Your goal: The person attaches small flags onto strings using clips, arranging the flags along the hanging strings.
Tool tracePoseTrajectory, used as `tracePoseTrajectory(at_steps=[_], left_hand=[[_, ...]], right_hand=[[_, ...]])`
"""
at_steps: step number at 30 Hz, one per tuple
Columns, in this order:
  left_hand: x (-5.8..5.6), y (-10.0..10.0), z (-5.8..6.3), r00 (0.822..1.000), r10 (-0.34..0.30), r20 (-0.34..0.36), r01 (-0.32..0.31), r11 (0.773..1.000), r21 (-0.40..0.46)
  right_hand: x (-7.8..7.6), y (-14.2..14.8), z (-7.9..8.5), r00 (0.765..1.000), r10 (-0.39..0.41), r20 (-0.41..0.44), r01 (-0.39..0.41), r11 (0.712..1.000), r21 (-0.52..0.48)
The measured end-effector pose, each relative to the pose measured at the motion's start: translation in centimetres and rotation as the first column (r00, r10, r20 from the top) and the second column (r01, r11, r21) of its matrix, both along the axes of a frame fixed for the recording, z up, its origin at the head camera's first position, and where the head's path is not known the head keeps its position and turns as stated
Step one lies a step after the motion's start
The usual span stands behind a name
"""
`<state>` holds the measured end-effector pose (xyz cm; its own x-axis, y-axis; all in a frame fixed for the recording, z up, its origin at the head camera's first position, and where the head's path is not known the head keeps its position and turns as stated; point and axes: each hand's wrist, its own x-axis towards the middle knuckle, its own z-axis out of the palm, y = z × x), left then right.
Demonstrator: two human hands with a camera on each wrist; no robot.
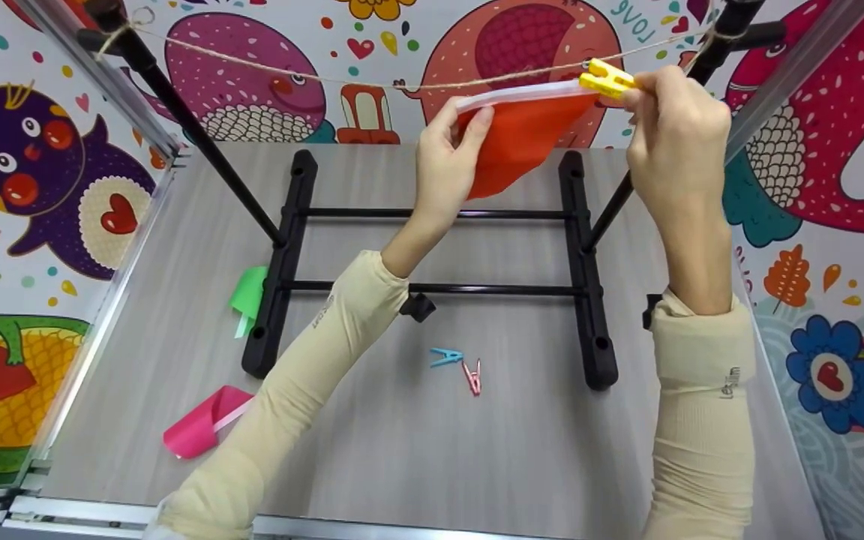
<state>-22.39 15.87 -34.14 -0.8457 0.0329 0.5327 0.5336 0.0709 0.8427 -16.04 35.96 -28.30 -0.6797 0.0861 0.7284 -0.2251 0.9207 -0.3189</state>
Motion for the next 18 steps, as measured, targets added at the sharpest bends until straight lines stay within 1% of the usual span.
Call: tracePoseTrajectory(at_steps=[3,9,12,18], left_hand=[[-0.1,0.3,0.0,0.999,0.001,0.046,-0.001,1.000,-0.008],[-0.4,0.9,0.0,0.997,0.047,0.061,-0.047,0.999,-0.008],[-0.5,1.1,0.2,0.994,0.062,0.090,-0.059,0.998,-0.028],[-0.7,1.3,0.2,0.992,0.071,0.105,-0.067,0.997,-0.039]], right_hand=[[-0.1,0.3,0.5,0.999,-0.003,0.034,0.001,0.999,0.037],[-0.2,0.3,1.6,0.995,-0.025,0.092,0.016,0.994,0.104],[-0.3,0.1,2.3,0.992,-0.031,0.126,0.013,0.990,0.139],[-0.2,-0.5,3.9,0.967,-0.123,0.225,0.079,0.978,0.194]])
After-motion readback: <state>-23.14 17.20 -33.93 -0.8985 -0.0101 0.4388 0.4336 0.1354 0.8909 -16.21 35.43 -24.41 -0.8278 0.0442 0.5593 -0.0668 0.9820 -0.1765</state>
